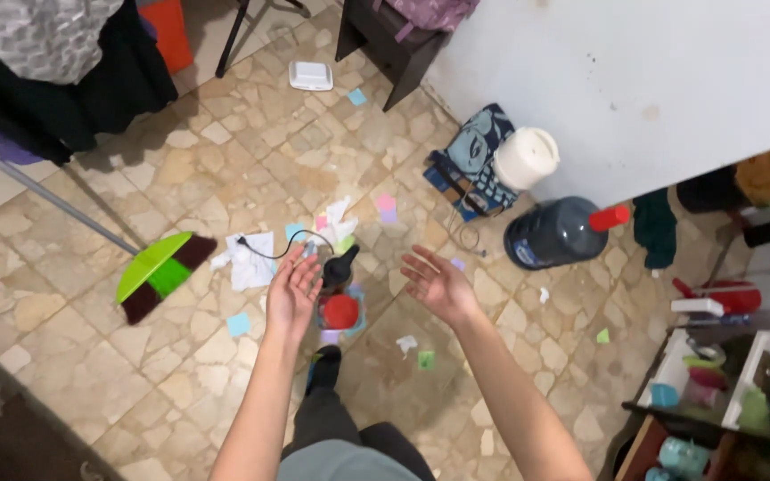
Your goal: Organizing and winding electrical cords for various household appliances such as an iron, electric kettle, and rice cooker.
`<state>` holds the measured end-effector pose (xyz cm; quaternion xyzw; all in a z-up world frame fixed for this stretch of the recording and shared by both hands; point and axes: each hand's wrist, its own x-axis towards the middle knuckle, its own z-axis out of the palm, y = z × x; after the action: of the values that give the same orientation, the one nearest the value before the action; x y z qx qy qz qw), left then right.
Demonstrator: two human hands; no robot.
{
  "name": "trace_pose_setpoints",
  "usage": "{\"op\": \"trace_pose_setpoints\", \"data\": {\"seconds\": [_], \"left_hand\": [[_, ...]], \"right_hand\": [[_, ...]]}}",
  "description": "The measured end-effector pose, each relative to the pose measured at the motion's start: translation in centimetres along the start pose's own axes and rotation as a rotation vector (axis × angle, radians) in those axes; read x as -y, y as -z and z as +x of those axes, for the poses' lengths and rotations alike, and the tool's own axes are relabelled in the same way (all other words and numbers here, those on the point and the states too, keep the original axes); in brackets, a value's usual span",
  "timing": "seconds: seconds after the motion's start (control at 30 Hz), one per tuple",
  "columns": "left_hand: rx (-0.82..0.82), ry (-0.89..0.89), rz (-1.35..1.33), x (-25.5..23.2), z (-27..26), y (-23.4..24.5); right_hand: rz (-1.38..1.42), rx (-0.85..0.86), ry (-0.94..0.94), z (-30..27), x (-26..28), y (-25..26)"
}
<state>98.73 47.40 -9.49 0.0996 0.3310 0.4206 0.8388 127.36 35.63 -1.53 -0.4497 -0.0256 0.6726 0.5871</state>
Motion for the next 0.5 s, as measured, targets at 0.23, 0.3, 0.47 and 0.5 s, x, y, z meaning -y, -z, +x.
{"op": "trace_pose_setpoints", "data": {"seconds": [0.23,0.3,0.47,0.5], "left_hand": [[-0.021,-0.018,-0.013,4.2,6.3,-4.5],[-0.05,-0.041,-0.014,5.3,7.3,-5.5],[-0.162,-0.153,-0.139,10.8,10.9,-6.8],[-0.188,-0.175,-0.175,12.8,11.1,-7.5]], "right_hand": [[-0.026,0.047,-0.047,5.2,6.4,3.8],[-0.054,0.046,-0.085,6.6,8.2,5.4],[-0.059,0.116,-0.226,12.2,14.3,9.4],[-0.093,0.123,-0.26,12.5,15.4,10.7]]}}
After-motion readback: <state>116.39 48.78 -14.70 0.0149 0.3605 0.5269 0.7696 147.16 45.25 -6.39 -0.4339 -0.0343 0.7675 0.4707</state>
